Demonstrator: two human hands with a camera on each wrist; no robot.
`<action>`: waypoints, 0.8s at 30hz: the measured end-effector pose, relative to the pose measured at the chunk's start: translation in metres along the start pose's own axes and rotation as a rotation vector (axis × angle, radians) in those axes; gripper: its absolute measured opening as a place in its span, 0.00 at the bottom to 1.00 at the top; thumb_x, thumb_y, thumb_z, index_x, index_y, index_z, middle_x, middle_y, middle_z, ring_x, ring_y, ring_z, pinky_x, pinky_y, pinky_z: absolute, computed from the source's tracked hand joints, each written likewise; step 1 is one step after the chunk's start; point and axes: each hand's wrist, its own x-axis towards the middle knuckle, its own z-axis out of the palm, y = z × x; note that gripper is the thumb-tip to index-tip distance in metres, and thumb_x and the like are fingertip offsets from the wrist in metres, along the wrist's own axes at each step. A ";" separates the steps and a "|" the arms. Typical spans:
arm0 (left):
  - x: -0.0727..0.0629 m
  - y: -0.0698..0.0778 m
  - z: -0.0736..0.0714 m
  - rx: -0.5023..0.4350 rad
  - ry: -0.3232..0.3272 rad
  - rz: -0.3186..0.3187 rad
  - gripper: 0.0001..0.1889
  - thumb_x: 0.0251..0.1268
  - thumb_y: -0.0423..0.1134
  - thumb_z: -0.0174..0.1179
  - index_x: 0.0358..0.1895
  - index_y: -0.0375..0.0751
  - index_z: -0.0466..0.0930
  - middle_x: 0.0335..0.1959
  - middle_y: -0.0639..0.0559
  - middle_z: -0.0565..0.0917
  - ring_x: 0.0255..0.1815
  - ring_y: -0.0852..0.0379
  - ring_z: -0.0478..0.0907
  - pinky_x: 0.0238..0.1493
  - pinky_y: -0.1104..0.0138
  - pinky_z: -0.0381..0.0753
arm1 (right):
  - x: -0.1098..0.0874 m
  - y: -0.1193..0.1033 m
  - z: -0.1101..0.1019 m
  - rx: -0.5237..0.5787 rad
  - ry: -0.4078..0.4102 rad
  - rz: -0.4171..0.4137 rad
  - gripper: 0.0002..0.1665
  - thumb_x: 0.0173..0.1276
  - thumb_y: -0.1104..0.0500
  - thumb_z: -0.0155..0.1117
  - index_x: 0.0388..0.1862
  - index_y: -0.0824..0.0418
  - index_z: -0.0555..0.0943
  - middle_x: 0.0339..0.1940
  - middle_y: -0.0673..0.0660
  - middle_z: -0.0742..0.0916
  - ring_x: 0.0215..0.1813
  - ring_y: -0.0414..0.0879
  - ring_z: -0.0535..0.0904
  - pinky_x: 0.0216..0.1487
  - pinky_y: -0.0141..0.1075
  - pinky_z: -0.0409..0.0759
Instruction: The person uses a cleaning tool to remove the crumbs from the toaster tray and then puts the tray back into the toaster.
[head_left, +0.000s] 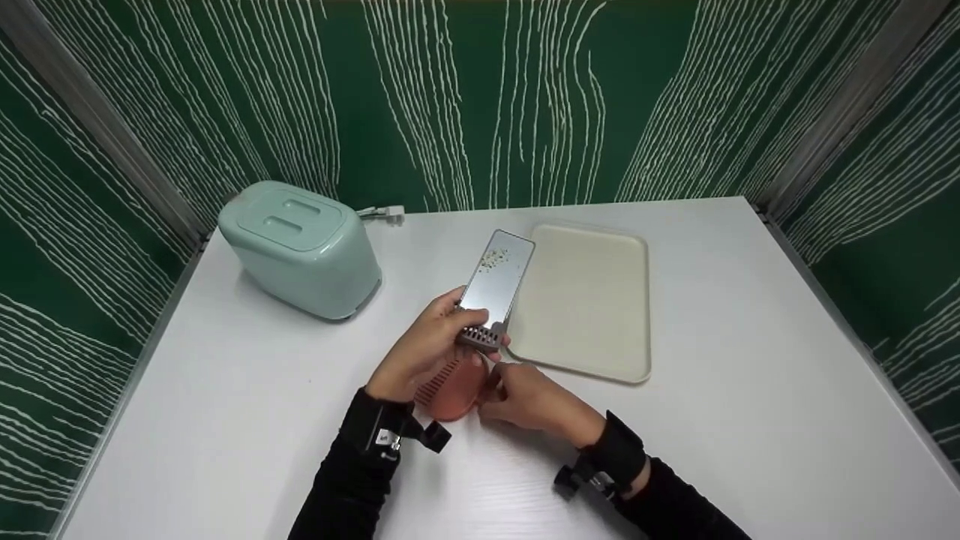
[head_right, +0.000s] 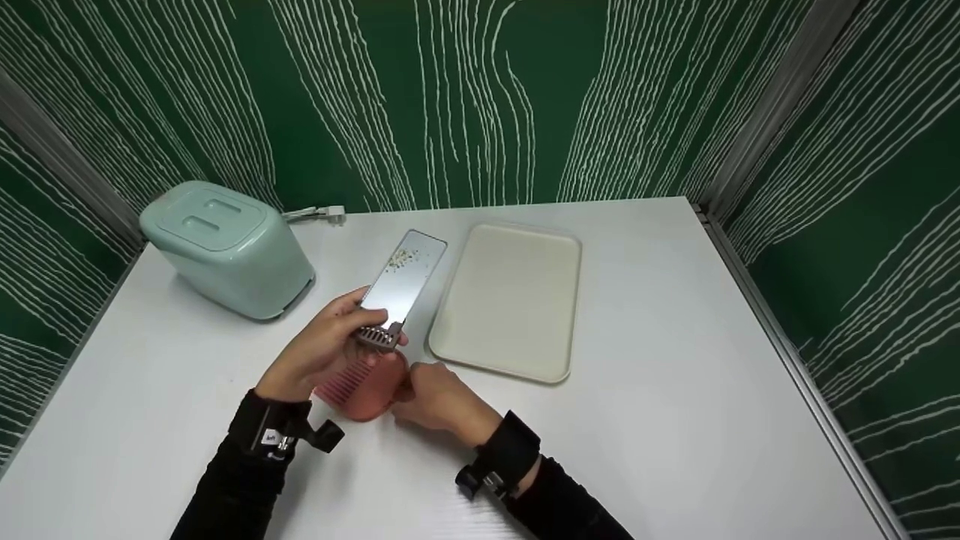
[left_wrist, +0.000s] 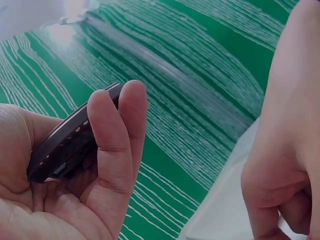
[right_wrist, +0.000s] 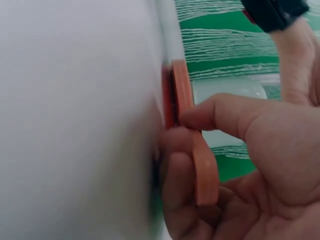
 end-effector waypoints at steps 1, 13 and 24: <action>0.000 0.000 0.000 0.001 0.000 -0.003 0.29 0.83 0.32 0.47 0.83 0.37 0.58 0.37 0.42 0.91 0.30 0.55 0.91 0.27 0.72 0.83 | 0.000 0.000 -0.002 0.017 -0.040 0.009 0.11 0.66 0.62 0.72 0.46 0.60 0.82 0.28 0.48 0.81 0.28 0.39 0.75 0.29 0.30 0.73; -0.001 0.002 -0.001 0.004 0.022 -0.020 0.30 0.83 0.33 0.49 0.84 0.41 0.59 0.38 0.42 0.91 0.30 0.55 0.90 0.28 0.72 0.83 | 0.000 0.006 -0.015 0.084 -0.183 0.003 0.24 0.81 0.54 0.61 0.71 0.60 0.77 0.46 0.53 0.87 0.45 0.43 0.81 0.50 0.41 0.81; -0.003 0.007 -0.002 0.024 0.040 -0.011 0.30 0.82 0.33 0.50 0.83 0.38 0.60 0.39 0.43 0.91 0.32 0.55 0.91 0.27 0.71 0.83 | -0.003 0.000 -0.020 -0.053 0.039 0.151 0.25 0.75 0.34 0.66 0.32 0.53 0.86 0.22 0.46 0.82 0.24 0.41 0.76 0.26 0.35 0.73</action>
